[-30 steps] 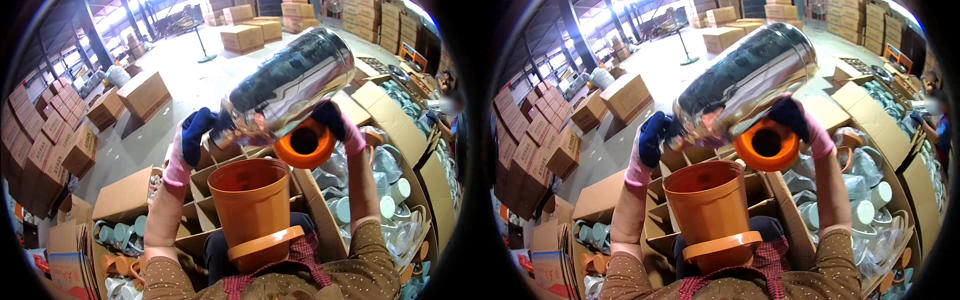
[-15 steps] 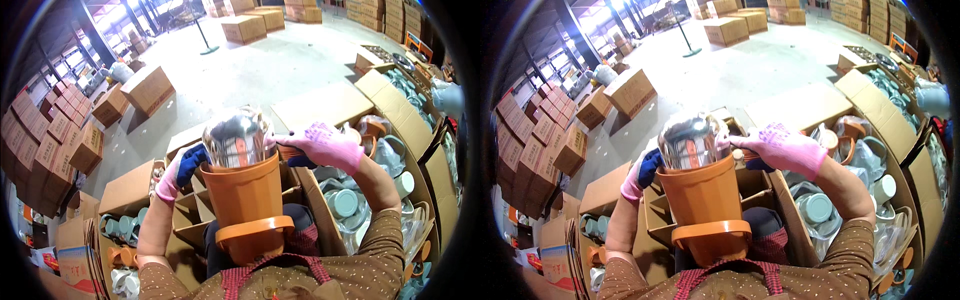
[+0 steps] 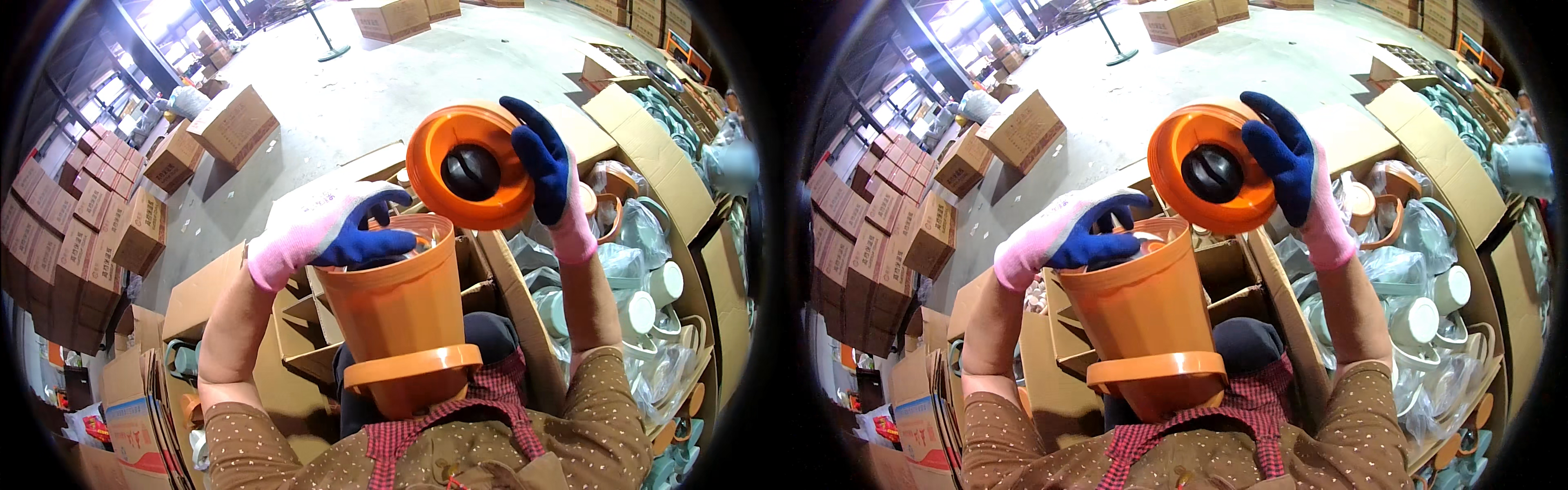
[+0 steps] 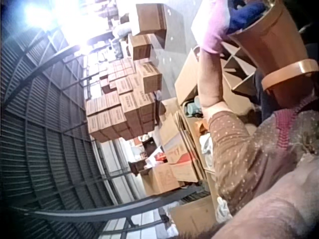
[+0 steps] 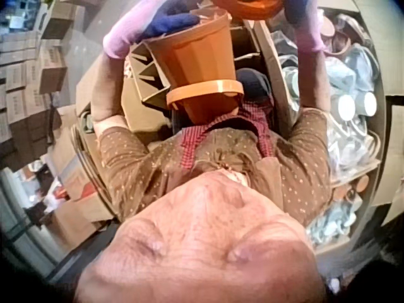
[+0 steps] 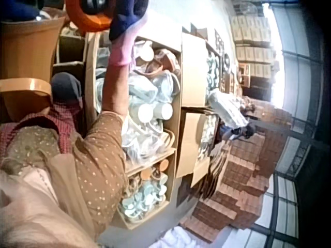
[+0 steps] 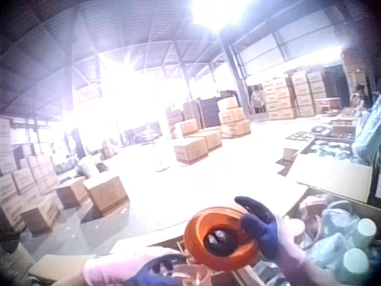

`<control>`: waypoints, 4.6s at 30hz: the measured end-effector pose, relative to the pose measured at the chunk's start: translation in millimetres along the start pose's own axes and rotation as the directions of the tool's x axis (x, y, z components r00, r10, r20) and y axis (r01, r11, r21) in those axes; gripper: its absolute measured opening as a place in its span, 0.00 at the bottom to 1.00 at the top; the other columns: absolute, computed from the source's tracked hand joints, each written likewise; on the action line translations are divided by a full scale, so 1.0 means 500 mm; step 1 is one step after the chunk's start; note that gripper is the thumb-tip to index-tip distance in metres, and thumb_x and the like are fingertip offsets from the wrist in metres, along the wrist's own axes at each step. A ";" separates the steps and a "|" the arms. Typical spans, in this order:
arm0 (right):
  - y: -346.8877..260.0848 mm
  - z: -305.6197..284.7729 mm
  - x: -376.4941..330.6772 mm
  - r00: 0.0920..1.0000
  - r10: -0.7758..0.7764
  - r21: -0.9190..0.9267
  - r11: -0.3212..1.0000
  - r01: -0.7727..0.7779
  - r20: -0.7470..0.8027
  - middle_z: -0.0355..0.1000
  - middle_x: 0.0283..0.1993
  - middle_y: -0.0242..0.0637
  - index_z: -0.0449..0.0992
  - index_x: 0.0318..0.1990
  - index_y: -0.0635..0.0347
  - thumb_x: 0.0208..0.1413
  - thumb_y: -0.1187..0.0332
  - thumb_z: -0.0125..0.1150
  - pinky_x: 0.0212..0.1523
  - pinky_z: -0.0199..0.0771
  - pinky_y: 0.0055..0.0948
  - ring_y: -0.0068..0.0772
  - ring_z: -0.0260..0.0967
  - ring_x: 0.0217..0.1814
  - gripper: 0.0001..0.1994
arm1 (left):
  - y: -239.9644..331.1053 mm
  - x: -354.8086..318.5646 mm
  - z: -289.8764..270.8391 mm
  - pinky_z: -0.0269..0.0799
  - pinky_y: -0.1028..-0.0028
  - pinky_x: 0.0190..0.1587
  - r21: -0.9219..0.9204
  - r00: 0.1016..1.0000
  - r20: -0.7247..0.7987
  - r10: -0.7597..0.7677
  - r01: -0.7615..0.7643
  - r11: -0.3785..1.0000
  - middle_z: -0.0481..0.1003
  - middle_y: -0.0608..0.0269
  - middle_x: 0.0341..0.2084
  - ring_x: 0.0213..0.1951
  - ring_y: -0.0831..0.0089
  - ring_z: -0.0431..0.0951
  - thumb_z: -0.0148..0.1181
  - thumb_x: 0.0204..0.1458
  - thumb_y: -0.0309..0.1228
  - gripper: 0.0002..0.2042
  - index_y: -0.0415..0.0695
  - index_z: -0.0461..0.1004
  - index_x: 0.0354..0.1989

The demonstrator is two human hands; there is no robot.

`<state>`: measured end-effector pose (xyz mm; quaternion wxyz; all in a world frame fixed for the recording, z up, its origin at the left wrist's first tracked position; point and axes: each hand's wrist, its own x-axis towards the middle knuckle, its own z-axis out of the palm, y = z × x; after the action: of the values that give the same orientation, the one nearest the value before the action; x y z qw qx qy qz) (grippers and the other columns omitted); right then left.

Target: The person assembles insulated containers by placing metal liners inside plastic outer shells, screwing on bases, and wrapping them in plastic bags. They handle several containers, moving finished ones into a larger box and flattening cardboard separators.

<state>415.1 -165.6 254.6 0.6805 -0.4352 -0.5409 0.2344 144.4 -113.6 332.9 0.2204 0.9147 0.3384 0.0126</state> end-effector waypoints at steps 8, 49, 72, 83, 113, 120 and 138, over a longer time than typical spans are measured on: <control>0.016 0.025 0.010 0.992 -0.078 0.312 0.944 0.105 -0.099 0.72 0.54 0.37 0.69 0.60 0.64 0.65 0.57 0.53 0.59 0.65 0.28 0.26 0.68 0.55 0.23 | -0.039 -0.050 0.003 0.65 0.71 0.57 -0.298 0.950 0.112 0.292 -0.248 0.922 0.75 0.58 0.50 0.51 0.71 0.72 0.64 0.52 0.40 0.26 0.41 0.71 0.58; -0.027 0.203 0.029 0.847 -0.202 0.725 0.633 -0.270 0.492 0.63 0.63 0.41 0.57 0.66 0.60 0.63 0.66 0.57 0.63 0.66 0.31 0.30 0.64 0.63 0.27 | 0.056 -0.119 -0.026 0.56 0.54 0.66 0.681 0.508 -0.476 0.718 -0.304 0.667 0.68 0.49 0.59 0.65 0.52 0.62 0.71 0.43 0.34 0.33 0.46 0.67 0.61; 0.015 0.176 -0.014 0.842 -0.092 0.275 0.959 -0.069 0.532 0.79 0.42 0.39 0.80 0.44 0.68 0.38 0.68 0.68 0.51 0.73 0.29 0.28 0.74 0.46 0.21 | -0.161 -0.054 0.038 0.70 0.55 0.53 -0.228 0.688 -0.601 0.407 -0.635 0.738 0.79 0.44 0.33 0.40 0.51 0.79 0.51 0.53 0.57 0.33 0.30 0.79 0.35; 0.103 0.165 -0.041 0.823 -0.267 0.403 0.914 0.051 0.502 0.79 0.42 0.45 0.81 0.41 0.68 0.32 0.65 0.62 0.56 0.71 0.37 0.40 0.75 0.48 0.23 | -0.100 -0.083 0.117 0.72 0.64 0.49 -0.287 0.727 -0.666 0.168 -0.457 0.842 0.80 0.48 0.35 0.41 0.57 0.79 0.52 0.54 0.57 0.32 0.32 0.80 0.37; 0.150 0.237 -0.037 0.830 0.112 0.836 -0.009 -0.549 0.546 0.78 0.38 0.51 0.80 0.32 0.71 0.66 0.41 0.32 0.57 0.70 0.38 0.44 0.75 0.45 0.38 | 0.061 -0.069 0.060 0.64 0.59 0.58 0.177 0.702 -0.602 0.381 -0.348 0.921 0.79 0.53 0.38 0.50 0.58 0.76 0.52 0.59 0.34 0.15 0.35 0.78 0.42; 0.052 0.197 -0.062 0.876 0.179 0.514 0.751 -0.416 0.448 0.78 0.33 0.41 0.81 0.31 0.68 0.68 0.45 0.36 0.50 0.69 0.26 0.30 0.73 0.41 0.34 | -0.098 -0.098 0.115 0.65 0.52 0.57 -0.096 0.515 -0.778 0.360 -0.664 0.742 0.80 0.49 0.34 0.43 0.53 0.79 0.48 0.62 0.50 0.22 0.39 0.75 0.38; -0.006 0.125 -0.086 0.883 -0.268 0.364 0.924 0.122 0.385 0.74 0.51 0.45 0.78 0.47 0.68 0.63 0.66 0.51 0.61 0.64 0.34 0.38 0.68 0.59 0.14 | -0.001 -0.136 0.131 0.68 0.66 0.55 -0.190 0.621 -0.775 0.117 -0.405 0.894 0.78 0.52 0.44 0.50 0.59 0.76 0.55 0.58 0.34 0.15 0.36 0.78 0.47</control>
<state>342.6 -179.8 236.7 0.6285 -0.1959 -0.6715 0.3402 102.8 -181.6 282.0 0.2152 0.8138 0.2516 0.4776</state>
